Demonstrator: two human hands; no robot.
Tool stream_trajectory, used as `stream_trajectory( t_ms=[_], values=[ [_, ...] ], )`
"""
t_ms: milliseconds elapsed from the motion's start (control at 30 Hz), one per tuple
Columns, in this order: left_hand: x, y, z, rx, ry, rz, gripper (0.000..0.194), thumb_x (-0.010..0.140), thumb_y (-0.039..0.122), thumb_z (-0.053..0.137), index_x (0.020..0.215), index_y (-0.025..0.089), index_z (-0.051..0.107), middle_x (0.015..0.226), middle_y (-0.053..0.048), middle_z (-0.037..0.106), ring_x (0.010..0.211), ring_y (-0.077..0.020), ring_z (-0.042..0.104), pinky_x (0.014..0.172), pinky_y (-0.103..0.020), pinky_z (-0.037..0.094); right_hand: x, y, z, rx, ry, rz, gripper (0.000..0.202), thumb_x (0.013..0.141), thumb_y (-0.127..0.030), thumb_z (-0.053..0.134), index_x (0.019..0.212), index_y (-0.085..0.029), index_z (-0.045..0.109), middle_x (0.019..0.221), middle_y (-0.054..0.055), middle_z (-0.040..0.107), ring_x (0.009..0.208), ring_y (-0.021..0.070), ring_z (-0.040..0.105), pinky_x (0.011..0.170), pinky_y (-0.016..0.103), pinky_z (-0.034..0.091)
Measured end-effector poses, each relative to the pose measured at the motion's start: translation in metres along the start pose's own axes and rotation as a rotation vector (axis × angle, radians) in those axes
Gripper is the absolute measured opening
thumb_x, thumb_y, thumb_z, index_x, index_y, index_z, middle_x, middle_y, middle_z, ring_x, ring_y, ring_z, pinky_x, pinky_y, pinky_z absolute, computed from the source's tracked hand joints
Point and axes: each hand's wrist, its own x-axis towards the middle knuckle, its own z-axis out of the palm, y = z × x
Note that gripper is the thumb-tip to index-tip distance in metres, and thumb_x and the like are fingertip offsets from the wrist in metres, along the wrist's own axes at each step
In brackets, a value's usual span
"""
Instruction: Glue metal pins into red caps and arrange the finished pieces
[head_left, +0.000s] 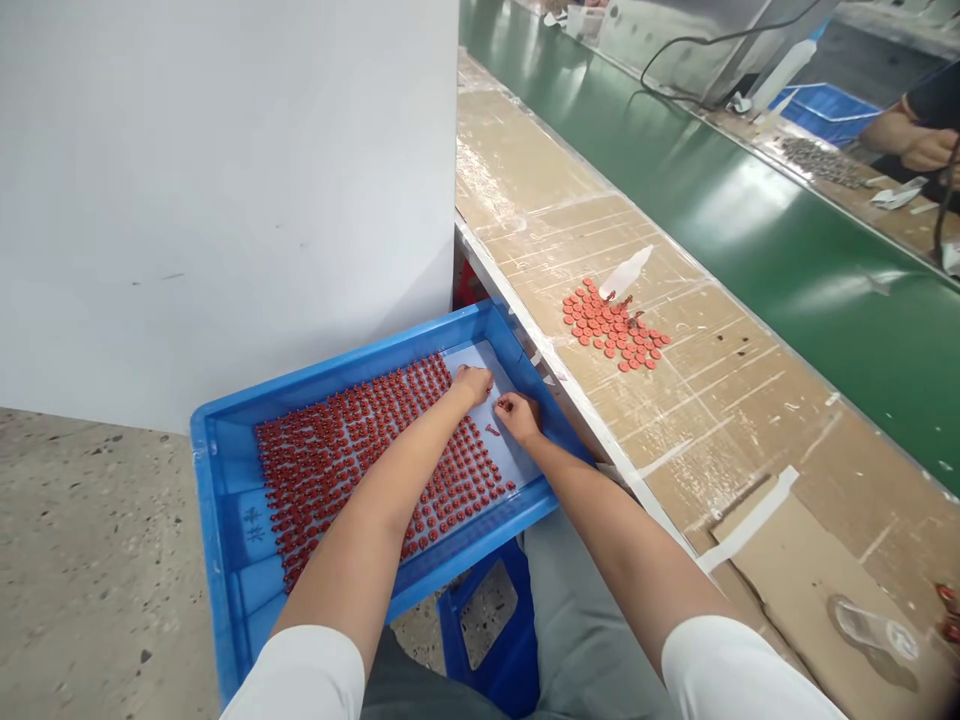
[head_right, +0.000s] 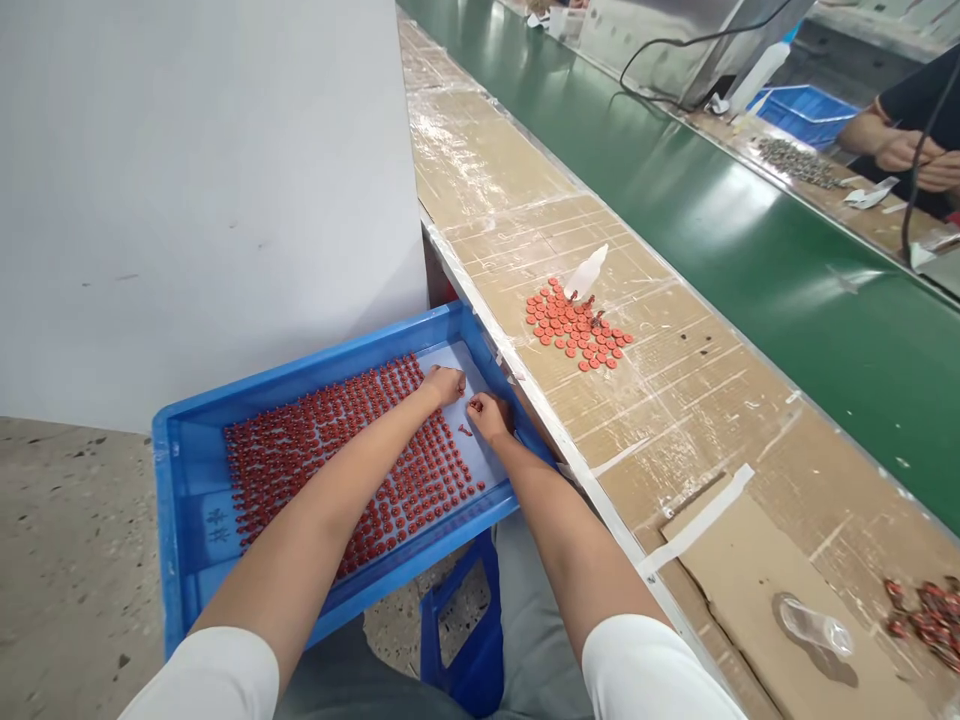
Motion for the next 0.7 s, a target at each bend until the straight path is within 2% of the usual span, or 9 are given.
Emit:
stream_trajectory(
  t_ms=[133, 233, 333, 400, 433, 500, 533, 633, 700],
  values=[
    [-0.016, 0.003, -0.009, -0.070, 0.099, 0.009, 0.032, 0.086, 0.035, 0.058, 0.112, 0.015, 0.059, 0.116, -0.009, 0.061, 0.106, -0.0222, 0.058, 0.094, -0.048, 0.046, -0.002, -0.005, -0.003, -0.056, -0.033, -0.030, 0.014, 0.079, -0.033, 0.058, 0.082, -0.021, 0.065, 0.079, 0.001, 0.068, 0.074, 0.0147, 0.063, 0.078, 0.028, 0.052],
    [-0.049, 0.009, -0.027, -0.149, 0.262, 0.044, 0.029, 0.080, 0.022, 0.062, 0.109, 0.015, 0.063, 0.114, -0.009, 0.066, 0.111, -0.0221, 0.058, 0.104, -0.044, 0.038, -0.004, -0.013, -0.009, -0.084, -0.053, -0.049, 0.013, 0.077, -0.032, 0.060, 0.082, -0.021, 0.065, 0.079, 0.000, 0.069, 0.074, 0.0153, 0.063, 0.076, 0.030, 0.052],
    [-0.115, 0.016, -0.051, -0.231, 0.445, 0.048, 0.029, 0.085, 0.015, 0.051, 0.112, 0.017, 0.062, 0.118, -0.007, 0.065, 0.112, -0.0172, 0.057, 0.105, -0.034, 0.038, -0.008, -0.023, -0.018, -0.100, -0.064, -0.071, 0.016, 0.075, -0.031, 0.063, 0.087, -0.020, 0.066, 0.080, 0.001, 0.069, 0.076, 0.0159, 0.064, 0.077, 0.029, 0.052],
    [-0.180, 0.022, -0.059, -0.289, 0.561, 0.042, 0.027, 0.088, 0.016, 0.045, 0.110, 0.018, 0.061, 0.116, -0.006, 0.065, 0.111, -0.0153, 0.058, 0.102, -0.033, 0.041, -0.012, -0.029, -0.027, -0.114, -0.056, -0.075, 0.027, 0.074, -0.033, 0.064, 0.096, -0.018, 0.065, 0.083, 0.004, 0.070, 0.079, 0.0177, 0.065, 0.079, 0.030, 0.051],
    [-0.217, 0.026, -0.057, -0.401, 0.698, 0.051, 0.023, 0.088, 0.017, 0.047, 0.104, 0.019, 0.063, 0.110, -0.005, 0.067, 0.107, -0.0156, 0.059, 0.100, -0.033, 0.043, -0.014, -0.032, -0.032, -0.124, -0.047, -0.073, 0.033, 0.074, -0.035, 0.064, 0.102, -0.017, 0.064, 0.084, 0.005, 0.070, 0.081, 0.0189, 0.065, 0.081, 0.030, 0.051],
    [-0.295, 0.037, -0.034, -0.572, 0.856, 0.048, 0.018, 0.085, 0.015, 0.052, 0.097, 0.022, 0.064, 0.100, -0.002, 0.069, 0.100, -0.0161, 0.062, 0.094, -0.034, 0.047, -0.019, -0.038, -0.043, -0.149, -0.024, -0.070, 0.042, 0.078, -0.038, 0.059, 0.112, -0.013, 0.060, 0.088, 0.009, 0.070, 0.087, 0.0210, 0.065, 0.086, 0.032, 0.049],
    [-0.333, 0.045, -0.013, -0.647, 0.901, -0.003, 0.017, 0.083, 0.013, 0.054, 0.093, 0.022, 0.064, 0.097, -0.002, 0.068, 0.097, -0.0165, 0.063, 0.091, -0.034, 0.048, -0.023, -0.040, -0.049, -0.162, -0.015, -0.071, 0.044, 0.082, -0.037, 0.054, 0.116, -0.011, 0.058, 0.091, 0.010, 0.070, 0.090, 0.0214, 0.064, 0.088, 0.033, 0.048],
    [-0.424, 0.065, 0.082, -0.818, 0.878, -0.114, 0.017, 0.082, 0.011, 0.053, 0.089, 0.023, 0.062, 0.091, -0.003, 0.067, 0.089, -0.0170, 0.064, 0.082, -0.034, 0.052, -0.036, -0.046, -0.063, -0.201, -0.034, -0.097, 0.040, 0.089, -0.031, 0.041, 0.121, -0.011, 0.056, 0.101, 0.011, 0.070, 0.093, 0.0191, 0.064, 0.090, 0.031, 0.047],
    [-0.462, 0.067, 0.153, -0.778, 0.763, -0.275, 0.017, 0.084, 0.013, 0.050, 0.091, 0.023, 0.062, 0.092, -0.004, 0.066, 0.090, -0.0181, 0.063, 0.080, -0.035, 0.052, -0.047, -0.049, -0.066, -0.234, -0.106, -0.132, 0.033, 0.087, -0.028, 0.047, 0.115, -0.017, 0.061, 0.101, 0.007, 0.070, 0.089, 0.0168, 0.065, 0.085, 0.027, 0.048]
  ],
)
